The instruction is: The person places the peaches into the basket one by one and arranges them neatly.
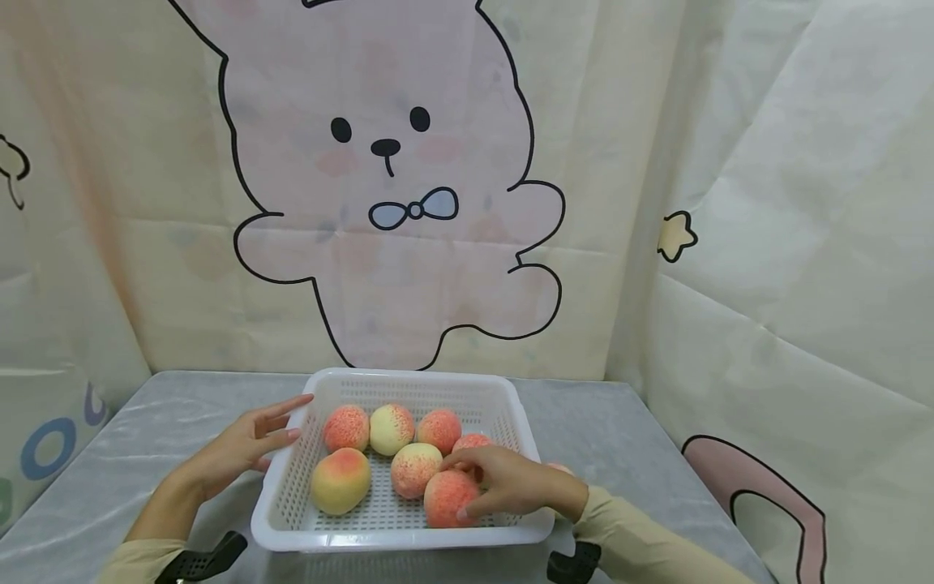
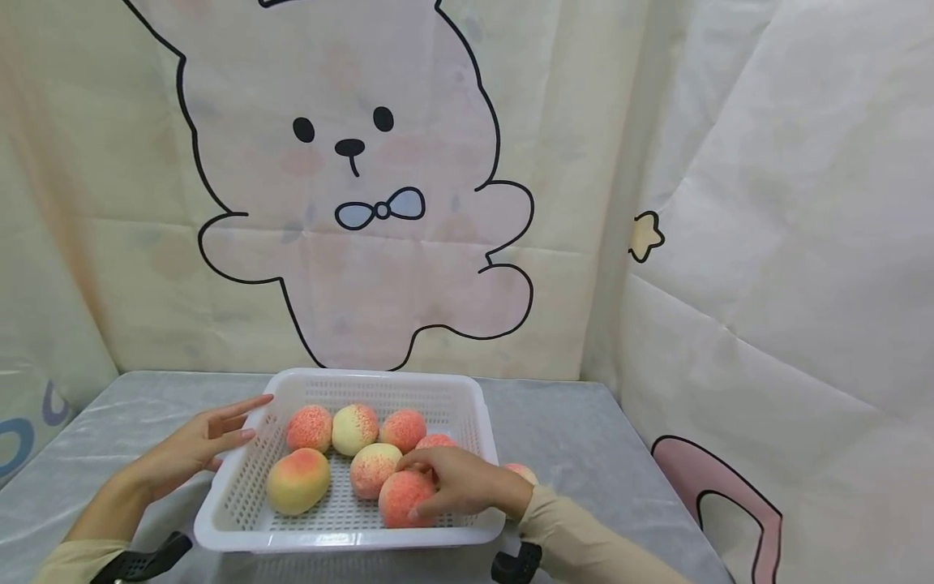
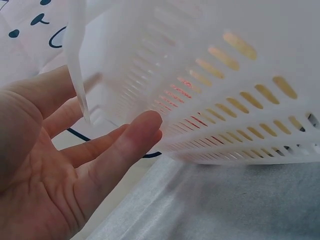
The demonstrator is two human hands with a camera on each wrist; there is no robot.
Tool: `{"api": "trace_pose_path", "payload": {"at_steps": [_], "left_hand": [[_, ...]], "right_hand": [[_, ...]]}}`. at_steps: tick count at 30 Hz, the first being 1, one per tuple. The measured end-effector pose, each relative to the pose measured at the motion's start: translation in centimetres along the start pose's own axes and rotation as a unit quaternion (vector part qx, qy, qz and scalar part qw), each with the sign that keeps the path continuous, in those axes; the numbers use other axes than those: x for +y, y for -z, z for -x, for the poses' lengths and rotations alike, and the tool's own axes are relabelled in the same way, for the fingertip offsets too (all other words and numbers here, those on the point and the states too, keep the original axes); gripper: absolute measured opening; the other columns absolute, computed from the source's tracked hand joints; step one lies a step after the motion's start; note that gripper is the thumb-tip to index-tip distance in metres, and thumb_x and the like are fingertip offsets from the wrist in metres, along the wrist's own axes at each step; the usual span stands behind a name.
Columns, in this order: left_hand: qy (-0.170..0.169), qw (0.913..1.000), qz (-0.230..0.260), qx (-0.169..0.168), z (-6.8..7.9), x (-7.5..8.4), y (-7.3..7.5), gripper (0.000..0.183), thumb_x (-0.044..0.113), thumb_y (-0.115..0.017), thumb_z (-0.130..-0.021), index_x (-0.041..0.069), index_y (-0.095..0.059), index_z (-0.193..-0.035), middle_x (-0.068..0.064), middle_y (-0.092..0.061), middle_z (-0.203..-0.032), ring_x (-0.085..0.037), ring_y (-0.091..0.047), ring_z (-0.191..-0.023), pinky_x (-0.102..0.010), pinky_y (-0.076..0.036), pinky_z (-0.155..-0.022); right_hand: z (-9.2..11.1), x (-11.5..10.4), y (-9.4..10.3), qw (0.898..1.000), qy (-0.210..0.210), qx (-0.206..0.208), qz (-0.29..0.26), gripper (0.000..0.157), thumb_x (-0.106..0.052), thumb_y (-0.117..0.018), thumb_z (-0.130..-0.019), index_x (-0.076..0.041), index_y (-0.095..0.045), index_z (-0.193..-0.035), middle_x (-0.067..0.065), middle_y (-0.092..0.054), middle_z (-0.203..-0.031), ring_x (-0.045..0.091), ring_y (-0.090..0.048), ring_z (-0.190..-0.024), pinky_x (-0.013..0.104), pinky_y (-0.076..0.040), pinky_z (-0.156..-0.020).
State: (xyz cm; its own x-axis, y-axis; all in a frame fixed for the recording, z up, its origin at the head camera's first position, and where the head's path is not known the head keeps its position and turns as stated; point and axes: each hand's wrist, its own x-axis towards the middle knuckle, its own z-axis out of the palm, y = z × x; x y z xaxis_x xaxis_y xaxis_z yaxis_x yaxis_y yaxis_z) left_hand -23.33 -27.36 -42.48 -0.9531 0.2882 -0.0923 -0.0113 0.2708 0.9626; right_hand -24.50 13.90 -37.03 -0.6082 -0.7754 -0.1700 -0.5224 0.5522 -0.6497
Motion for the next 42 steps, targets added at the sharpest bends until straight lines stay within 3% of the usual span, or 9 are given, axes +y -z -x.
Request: {"api": "trace_pose_path", "payload": {"at_steps": [9, 15, 21, 27, 33, 39, 42], "left_hand": [[-0.002, 1.0000, 0.001, 0.000, 0.0, 0.1, 0.0, 0.072, 0.028, -0.060, -0.102, 0.016, -0.022, -0.162, -0.032, -0.027, -0.161, -0.032, -0.064, -0.122, -0.048, -0.061, -0.083], [-0.015, 0.9998, 0.001, -0.010, 0.1, 0.0, 0.1, 0.072, 0.027, -0.058, -0.103, 0.014, -0.020, -0.163, -0.034, -0.026, -0.161, -0.032, -0.064, -0.122, -0.048, -0.061, -0.083], [-0.014, 0.9998, 0.004, -0.013, 0.2, 0.0, 0.0, 0.072, 0.027, -0.058, -0.103, 0.014, -0.020, -0.163, -0.034, -0.024, -0.162, -0.032, -0.063, -0.123, -0.048, -0.061, -0.083], [-0.018, 0.9997, 0.005, -0.015, 0.2, -0.1, 0.0, 0.072, 0.027, -0.058, -0.103, 0.014, -0.019, -0.162, -0.034, -0.023, -0.162, -0.032, -0.063, -0.123, -0.048, -0.061, -0.083], [-0.015, 0.9997, 0.008, -0.017, 0.2, -0.1, 0.0, 0.072, 0.027, -0.057, -0.104, 0.014, -0.018, -0.163, -0.034, -0.022, -0.162, -0.033, -0.061, -0.126, -0.048, -0.061, -0.084], [-0.006, 0.9999, 0.006, -0.008, 0.1, -0.1, -0.1, 0.073, 0.028, -0.059, -0.103, 0.015, -0.020, -0.163, -0.033, -0.022, -0.163, -0.034, -0.060, -0.127, -0.049, -0.061, -0.084], [-0.012, 0.9998, 0.009, -0.014, 0.1, -0.1, 0.0, 0.072, 0.027, -0.058, -0.103, 0.015, -0.018, -0.163, -0.034, -0.022, -0.162, -0.033, -0.061, -0.125, -0.048, -0.061, -0.083]], "right_hand": [[-1.0, -1.0, -0.6, 0.999, -0.015, -0.008, 0.029, 0.056, -0.023, -0.083, -0.084, -0.022, -0.058, -0.134, -0.004, -0.066, -0.122, 0.006, -0.056, -0.081, 0.017, -0.048, -0.074], [-1.5, -1.1, -1.1, 0.999, 0.015, -0.035, 0.037, 0.061, -0.015, -0.079, -0.087, -0.020, -0.053, -0.142, -0.005, -0.063, -0.131, 0.003, -0.055, -0.090, 0.017, -0.049, -0.076], [-1.4, -1.1, -0.9, 0.997, 0.017, -0.046, 0.065, 0.058, -0.020, -0.078, -0.088, -0.019, -0.054, -0.141, -0.010, -0.060, -0.108, 0.008, -0.051, -0.079, 0.016, -0.043, -0.069], [-1.2, -1.1, -0.9, 0.995, 0.008, -0.046, 0.084, 0.055, -0.021, -0.077, -0.089, -0.019, -0.055, -0.139, -0.012, -0.055, -0.088, 0.000, -0.047, -0.071, 0.015, -0.043, -0.065], [-1.3, -0.8, -1.1, 0.993, 0.001, -0.040, 0.111, 0.050, -0.022, -0.078, -0.087, -0.020, -0.058, -0.133, -0.015, -0.059, -0.095, -0.002, -0.050, -0.077, 0.016, -0.045, -0.070], [-1.3, -0.8, -1.2, 0.992, -0.027, -0.026, 0.121, 0.049, -0.028, -0.080, -0.085, -0.020, -0.060, -0.130, -0.012, -0.056, -0.086, -0.001, -0.046, -0.072, 0.017, -0.042, -0.067], [-1.5, -0.8, -1.3, 0.992, -0.027, -0.024, 0.118, 0.050, -0.029, -0.081, -0.085, -0.021, -0.060, -0.130, -0.013, -0.059, -0.092, -0.001, -0.049, -0.077, 0.017, -0.044, -0.070]]}}
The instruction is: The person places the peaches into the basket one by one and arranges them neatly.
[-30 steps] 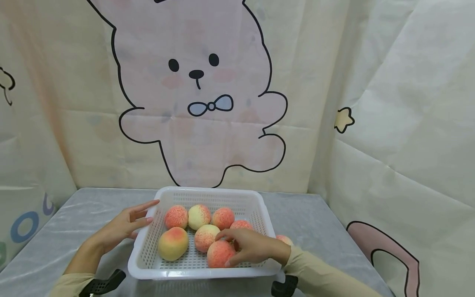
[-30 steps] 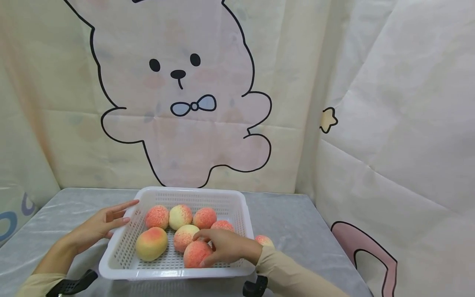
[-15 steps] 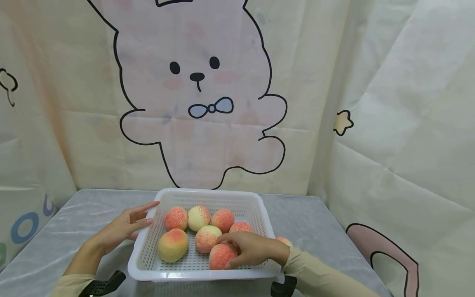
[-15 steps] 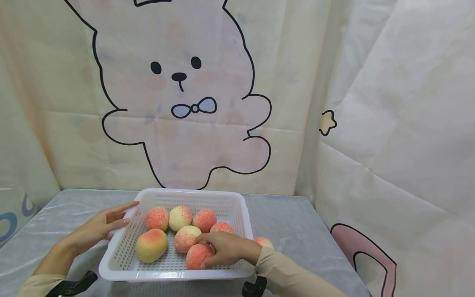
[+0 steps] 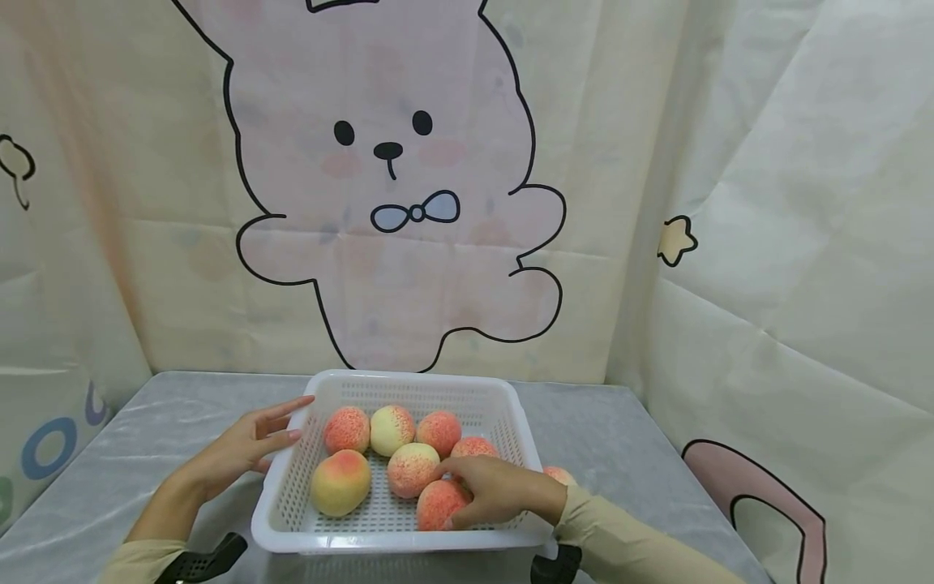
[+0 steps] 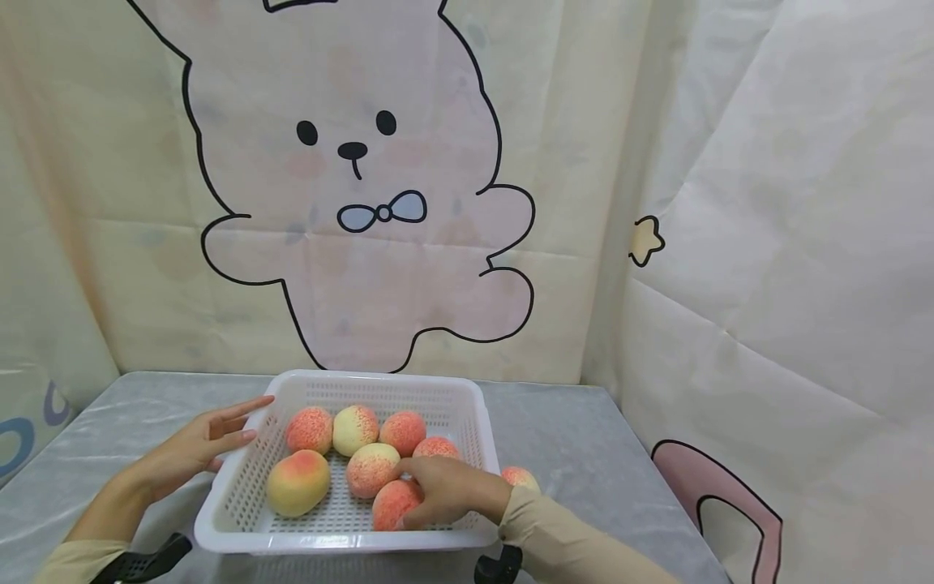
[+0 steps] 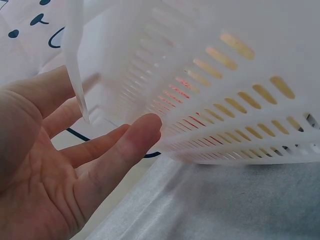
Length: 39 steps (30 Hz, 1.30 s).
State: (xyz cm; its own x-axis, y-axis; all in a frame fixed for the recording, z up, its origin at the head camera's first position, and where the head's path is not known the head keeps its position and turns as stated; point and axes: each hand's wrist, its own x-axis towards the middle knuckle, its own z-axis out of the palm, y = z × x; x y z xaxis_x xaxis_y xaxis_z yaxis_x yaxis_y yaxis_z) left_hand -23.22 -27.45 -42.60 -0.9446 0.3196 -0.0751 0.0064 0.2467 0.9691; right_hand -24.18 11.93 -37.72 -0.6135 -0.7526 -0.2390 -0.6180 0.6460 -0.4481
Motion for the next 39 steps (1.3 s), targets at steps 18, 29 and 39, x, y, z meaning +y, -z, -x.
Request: {"api": "trace_pose_path", "payload": {"at_steps": [18, 29, 39], "left_hand": [[0.004, 1.0000, -0.002, 0.004, -0.1, 0.0, -0.1, 0.072, 0.027, -0.058, -0.103, 0.015, -0.019, -0.163, -0.033, -0.023, -0.162, -0.033, -0.062, -0.125, -0.048, -0.061, -0.084], [-0.002, 1.0000, 0.004, -0.006, -0.1, -0.1, 0.1, 0.072, 0.027, -0.056, -0.104, 0.014, -0.017, -0.163, -0.033, -0.022, -0.162, -0.031, -0.065, -0.121, -0.048, -0.061, -0.083], [-0.003, 1.0000, -0.003, -0.004, 0.0, 0.0, 0.1, 0.071, 0.027, -0.056, -0.104, 0.014, -0.018, -0.163, -0.034, -0.023, -0.162, -0.032, -0.063, -0.123, -0.048, -0.061, -0.083]], "right_hand": [[0.0, -0.1, 0.2, 1.000, -0.007, -0.007, -0.013, 0.051, -0.027, -0.080, -0.085, -0.019, -0.059, -0.131, -0.013, -0.062, -0.101, -0.001, -0.051, -0.083, 0.018, -0.046, -0.074], [0.3, 0.6, 0.7, 0.999, 0.024, -0.026, -0.017, 0.055, -0.018, -0.074, -0.090, -0.019, -0.053, -0.140, -0.011, -0.060, -0.129, -0.002, -0.051, -0.097, 0.018, -0.044, -0.084], [0.5, 0.9, 1.0, 0.999, 0.012, -0.020, -0.047, 0.051, -0.021, -0.075, -0.092, -0.021, -0.057, -0.140, -0.010, -0.060, -0.136, -0.003, -0.054, -0.112, 0.022, -0.048, -0.098]]}}
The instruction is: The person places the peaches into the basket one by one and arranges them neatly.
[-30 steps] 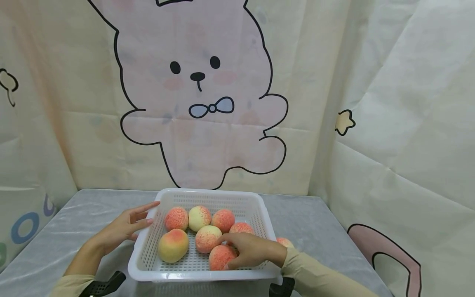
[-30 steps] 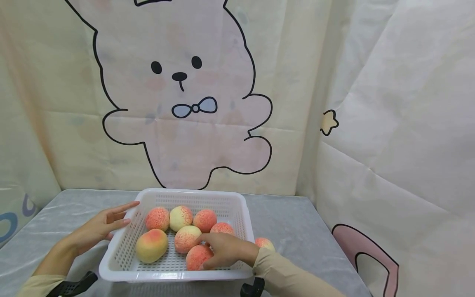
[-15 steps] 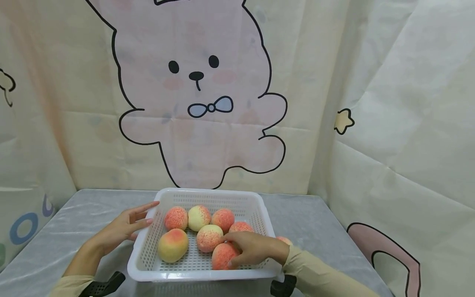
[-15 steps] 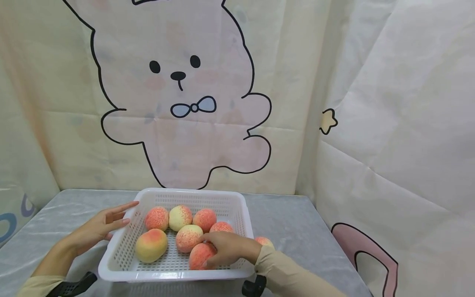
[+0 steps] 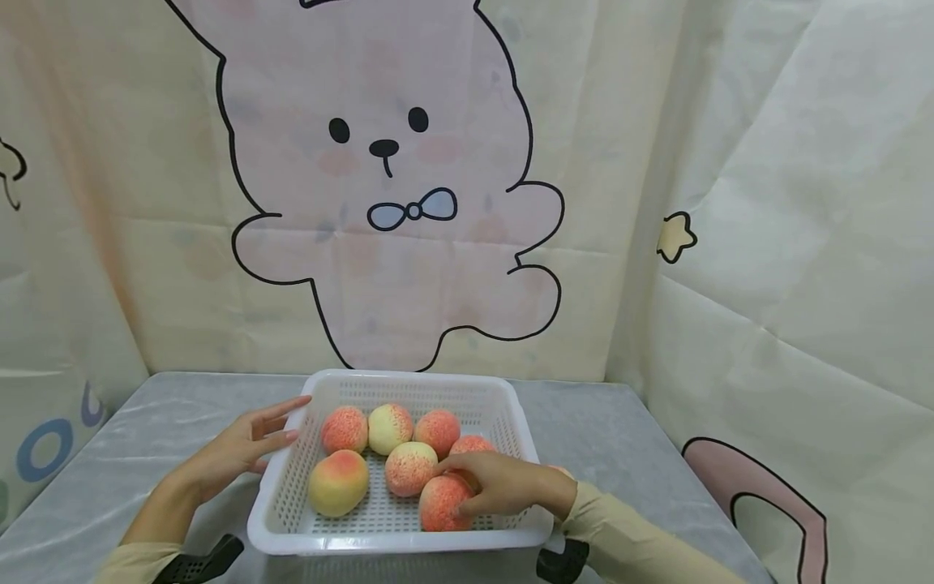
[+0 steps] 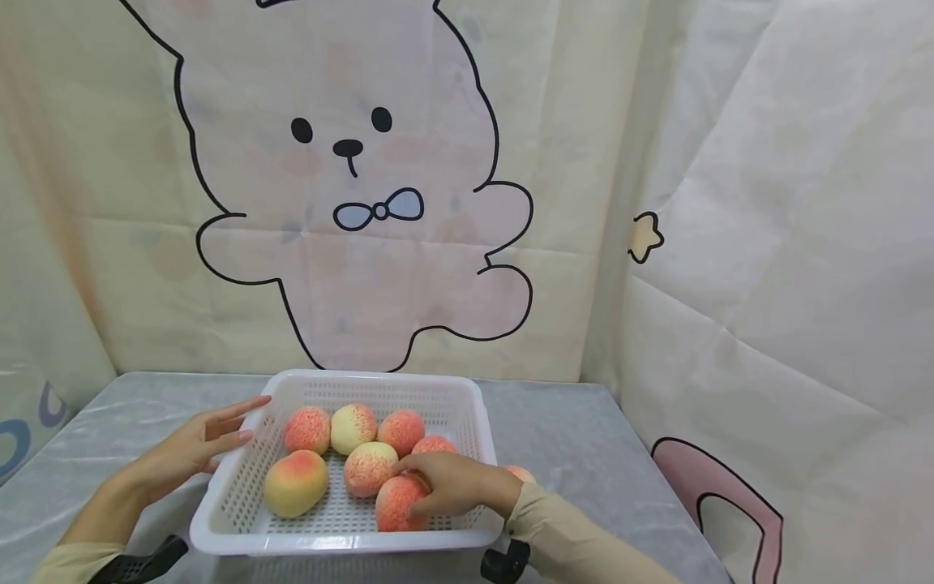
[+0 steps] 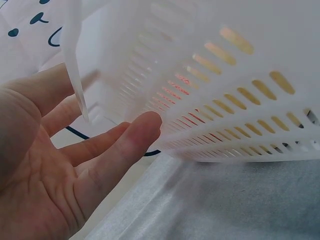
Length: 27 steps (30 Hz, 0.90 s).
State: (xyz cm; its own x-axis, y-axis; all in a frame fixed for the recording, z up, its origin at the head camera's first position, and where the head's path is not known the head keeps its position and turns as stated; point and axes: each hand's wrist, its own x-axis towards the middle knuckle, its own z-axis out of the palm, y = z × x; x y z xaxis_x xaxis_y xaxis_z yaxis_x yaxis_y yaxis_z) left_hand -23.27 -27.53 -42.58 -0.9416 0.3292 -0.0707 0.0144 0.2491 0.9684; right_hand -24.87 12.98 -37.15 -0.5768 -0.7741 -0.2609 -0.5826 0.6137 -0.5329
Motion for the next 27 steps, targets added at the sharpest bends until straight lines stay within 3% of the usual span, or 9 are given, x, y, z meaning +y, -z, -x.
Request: {"api": "trace_pose_path", "payload": {"at_steps": [4, 11, 19, 22, 27], "left_hand": [[0.000, 1.0000, 0.001, 0.001, 0.0, 0.0, 0.0, 0.071, 0.027, -0.056, -0.104, 0.014, -0.018, -0.163, -0.034, -0.023, -0.162, -0.032, -0.063, -0.123, -0.048, -0.061, -0.083], [0.000, 1.0000, 0.002, 0.002, 0.1, 0.1, 0.1, 0.071, 0.027, -0.056, -0.104, 0.014, -0.019, -0.163, -0.034, -0.022, -0.162, -0.032, -0.063, -0.123, -0.048, -0.061, -0.083], [0.003, 1.0000, 0.005, -0.003, 0.0, 0.0, 0.1, 0.071, 0.026, -0.056, -0.104, 0.014, -0.017, -0.163, -0.034, -0.022, -0.162, -0.031, -0.063, -0.123, -0.048, -0.061, -0.083], [0.004, 1.0000, 0.007, -0.005, 0.0, -0.1, 0.1, 0.071, 0.027, -0.055, -0.105, 0.014, -0.018, -0.163, -0.033, -0.022, -0.162, -0.028, -0.064, -0.122, -0.047, -0.061, -0.084], [0.004, 0.9999, 0.006, -0.010, 0.1, -0.3, 0.2, 0.069, 0.026, -0.054, -0.105, 0.016, -0.018, -0.163, -0.032, -0.022, -0.164, -0.021, -0.064, -0.121, -0.046, -0.061, -0.085]], "right_hand": [[0.0, 0.0, 0.1, 1.000, 0.001, 0.006, -0.007, 0.049, -0.028, -0.075, -0.092, -0.021, -0.059, -0.138, -0.009, -0.061, -0.136, -0.002, -0.055, -0.117, 0.024, -0.049, -0.101], [0.5, 0.0, 0.5, 0.999, -0.008, 0.026, -0.029, 0.045, -0.028, -0.075, -0.092, -0.018, -0.062, -0.134, -0.008, -0.065, -0.127, 0.005, -0.056, -0.101, 0.022, -0.047, -0.088], [1.4, 0.4, 1.4, 0.996, 0.004, 0.050, -0.068, 0.043, -0.028, -0.069, -0.097, -0.012, -0.060, -0.136, 0.013, -0.064, -0.135, 0.009, -0.064, -0.093, 0.022, -0.052, -0.080], [2.0, 0.3, 1.9, 0.995, 0.000, 0.064, -0.074, 0.043, -0.030, -0.067, -0.098, -0.014, -0.060, -0.138, 0.014, -0.064, -0.134, 0.012, -0.066, -0.096, 0.023, -0.053, -0.079], [3.1, 0.5, 2.9, 0.992, 0.029, 0.094, -0.083, 0.046, -0.030, -0.063, -0.101, -0.012, -0.056, -0.142, 0.018, -0.062, -0.138, 0.013, -0.067, -0.096, 0.028, -0.054, -0.082]]}}
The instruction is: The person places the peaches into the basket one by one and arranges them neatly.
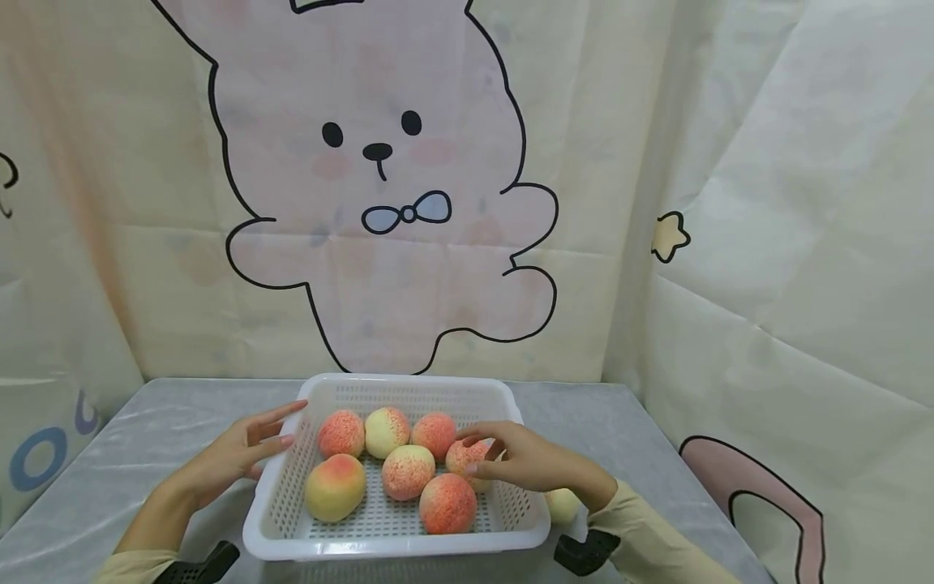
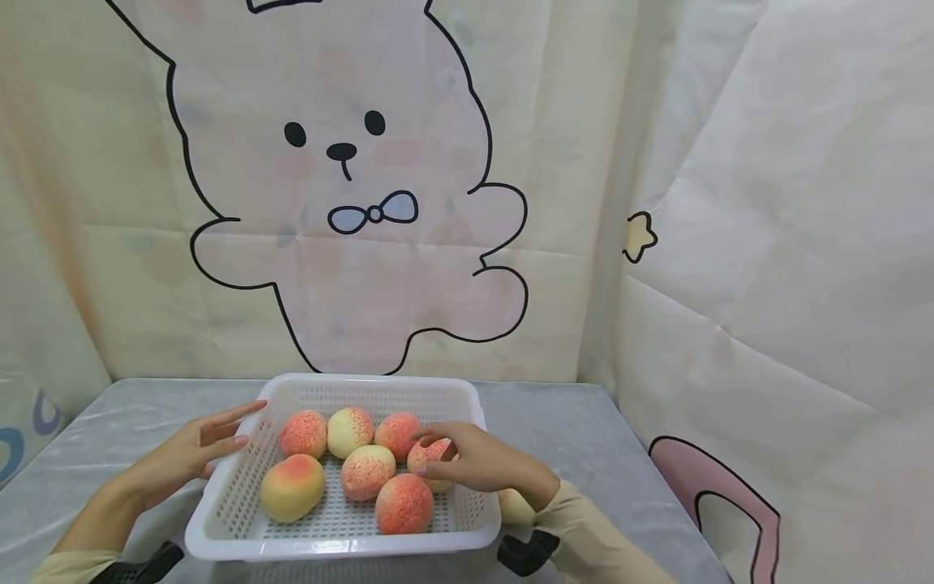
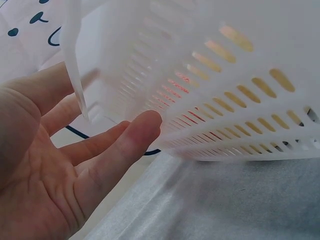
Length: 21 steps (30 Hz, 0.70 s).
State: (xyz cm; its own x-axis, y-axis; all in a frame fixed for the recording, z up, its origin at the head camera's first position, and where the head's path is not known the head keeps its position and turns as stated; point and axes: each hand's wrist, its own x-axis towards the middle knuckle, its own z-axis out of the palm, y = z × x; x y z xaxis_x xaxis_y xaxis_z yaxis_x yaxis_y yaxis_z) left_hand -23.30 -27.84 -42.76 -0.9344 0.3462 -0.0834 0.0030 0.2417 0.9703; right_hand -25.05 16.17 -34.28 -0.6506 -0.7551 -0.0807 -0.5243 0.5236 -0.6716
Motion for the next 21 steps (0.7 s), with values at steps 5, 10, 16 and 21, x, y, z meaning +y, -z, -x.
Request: {"api": "trace_pose_path", "payload": {"at_steps": [5, 10, 16, 21], "left_hand": [[-0.001, 1.0000, -0.004, -0.001, 0.1, -0.1, 0.1, 0.069, 0.025, -0.054, -0.105, 0.016, -0.017, -0.163, -0.032, -0.021, -0.164, -0.023, -0.062, -0.123, -0.048, -0.060, -0.086], [0.000, 0.9999, -0.011, 0.005, 0.1, 0.0, 0.0, 0.069, 0.027, -0.055, -0.105, 0.017, -0.019, -0.163, -0.032, -0.021, -0.163, -0.026, -0.062, -0.124, -0.049, -0.060, -0.086], [0.005, 1.0000, -0.006, 0.005, 0.1, 0.1, -0.1, 0.069, 0.026, -0.055, -0.104, 0.017, -0.019, -0.163, -0.031, -0.021, -0.164, -0.025, -0.063, -0.123, -0.048, -0.060, -0.085], [0.008, 0.9999, -0.008, 0.011, 0.0, 0.0, 0.0, 0.070, 0.027, -0.056, -0.104, 0.017, -0.020, -0.163, -0.032, -0.021, -0.163, -0.029, -0.062, -0.124, -0.048, -0.061, -0.085]], "right_hand": [[0.9, 0.8, 0.9, 0.999, 0.012, 0.026, -0.026, 0.045, -0.029, -0.061, -0.102, -0.013, -0.054, -0.144, 0.022, -0.060, -0.140, 0.016, -0.067, -0.099, 0.029, -0.055, -0.083], [1.7, 1.5, 1.7, 0.997, 0.015, 0.053, -0.051, 0.045, -0.027, -0.059, -0.103, -0.013, -0.053, -0.145, 0.021, -0.059, -0.140, 0.025, -0.067, -0.106, 0.028, -0.055, -0.083], [2.9, 2.3, 2.4, 0.993, 0.023, 0.095, -0.073, 0.045, -0.022, -0.059, -0.103, -0.008, -0.051, -0.145, 0.024, -0.058, -0.140, 0.029, -0.066, -0.108, 0.029, -0.057, -0.088], [4.0, 3.4, 2.9, 0.987, 0.031, 0.129, -0.095, 0.046, -0.020, -0.058, -0.104, -0.005, -0.048, -0.147, 0.030, -0.055, -0.142, 0.033, -0.067, -0.108, 0.035, -0.058, -0.091]]}}
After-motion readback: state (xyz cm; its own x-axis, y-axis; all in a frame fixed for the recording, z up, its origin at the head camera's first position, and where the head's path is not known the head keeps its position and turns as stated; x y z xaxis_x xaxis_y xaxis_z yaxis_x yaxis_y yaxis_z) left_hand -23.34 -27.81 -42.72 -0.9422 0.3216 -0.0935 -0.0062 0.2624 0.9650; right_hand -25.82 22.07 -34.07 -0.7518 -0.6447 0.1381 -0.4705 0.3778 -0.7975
